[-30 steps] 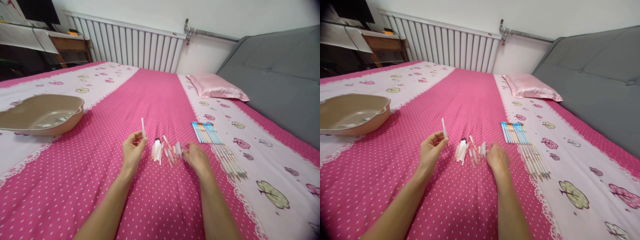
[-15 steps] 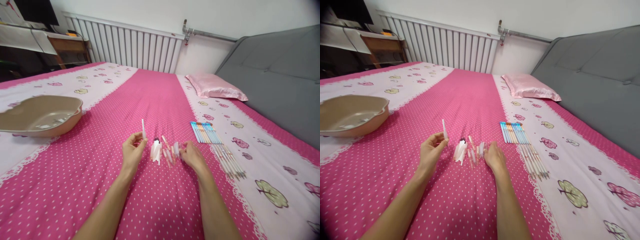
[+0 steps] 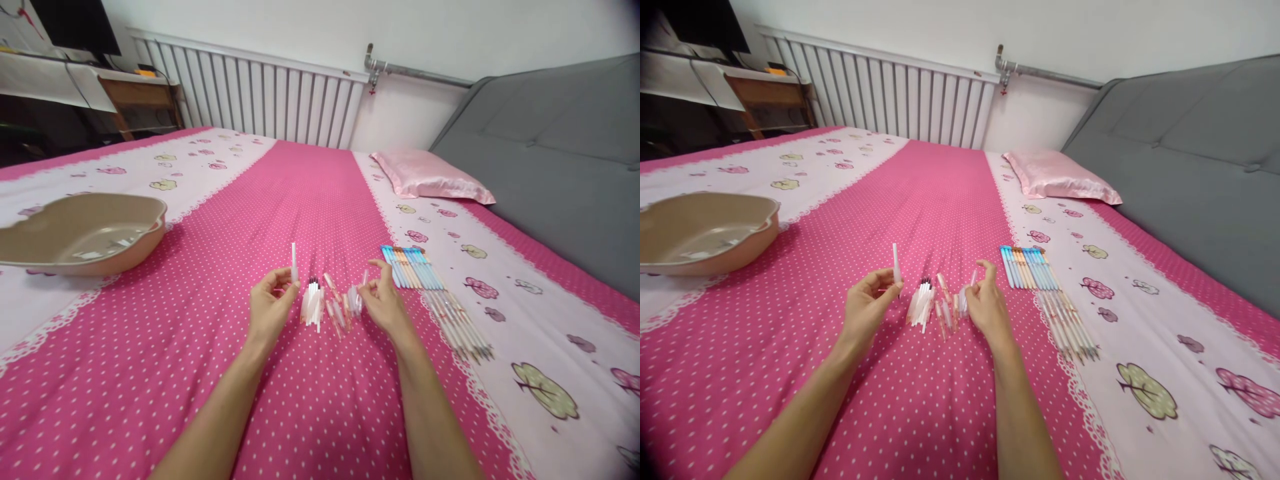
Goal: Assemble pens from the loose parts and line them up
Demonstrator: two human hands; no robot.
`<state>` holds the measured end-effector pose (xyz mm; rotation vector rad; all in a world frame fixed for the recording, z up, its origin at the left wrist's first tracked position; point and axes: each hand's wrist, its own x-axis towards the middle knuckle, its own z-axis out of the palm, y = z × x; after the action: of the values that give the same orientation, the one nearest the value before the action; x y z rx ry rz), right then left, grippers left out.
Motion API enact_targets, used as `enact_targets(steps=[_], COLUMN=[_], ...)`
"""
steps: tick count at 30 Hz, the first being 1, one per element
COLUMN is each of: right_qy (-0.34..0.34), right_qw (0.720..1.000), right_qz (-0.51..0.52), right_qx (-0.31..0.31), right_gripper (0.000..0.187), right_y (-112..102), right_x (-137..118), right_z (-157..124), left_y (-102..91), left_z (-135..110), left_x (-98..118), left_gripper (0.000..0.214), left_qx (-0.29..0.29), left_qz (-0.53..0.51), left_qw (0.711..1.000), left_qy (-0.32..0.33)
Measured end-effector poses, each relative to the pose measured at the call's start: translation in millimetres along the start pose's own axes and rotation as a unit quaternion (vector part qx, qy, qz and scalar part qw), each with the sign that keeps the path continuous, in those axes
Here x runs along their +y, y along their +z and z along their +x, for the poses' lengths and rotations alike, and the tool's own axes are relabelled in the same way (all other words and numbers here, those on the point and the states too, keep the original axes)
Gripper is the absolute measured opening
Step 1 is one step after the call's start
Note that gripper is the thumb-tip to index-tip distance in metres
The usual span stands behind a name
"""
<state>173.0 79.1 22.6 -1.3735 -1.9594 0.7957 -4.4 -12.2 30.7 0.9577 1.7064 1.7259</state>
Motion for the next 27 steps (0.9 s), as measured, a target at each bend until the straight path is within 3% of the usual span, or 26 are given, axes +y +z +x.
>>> enact_targets(steps=[5, 11, 14, 18, 22, 27], right_qy=[-0.053, -0.050, -0.039, 0.003, 0.027, 0.012], right_qw=[0.986, 0.938, 0.914, 0.894, 0.873, 0.874], right_qz=[0.152, 0.338, 0.403, 0.448, 0.487, 0.486], right_qx=[-0.041, -0.060, -0.032, 0.016, 0.017, 0.014], right_gripper=[0.029, 0.034, 0.038, 0.035, 0.029, 0.025], right_y=[-2, -4, -7, -10, -11, -10], right_x=[-12, -27, -33, -36, -38, -42], right_z=[-3, -8, -10, -10, -11, -14], left_y=[2.7, 4.5, 5.3, 8.1, 11.0, 12.1], left_z=[0, 0, -3, -7, -9, -9], left_x=[1, -4, -5, -4, -4, -6], left_gripper=[0.029, 0.022, 0.022, 0.019, 0.019, 0.018], left_qx=[-0.034, -0.076, -0.101, -0.131, -0.147, -0.153], left_qz=[-0.006, 0.031, 0.055, 0.085, 0.111, 0.150], left_qw=[0.999, 0.996, 0.992, 0.983, 0.973, 0.961], left_qy=[-0.006, 0.025, 0.053, 0.099, 0.137, 0.176])
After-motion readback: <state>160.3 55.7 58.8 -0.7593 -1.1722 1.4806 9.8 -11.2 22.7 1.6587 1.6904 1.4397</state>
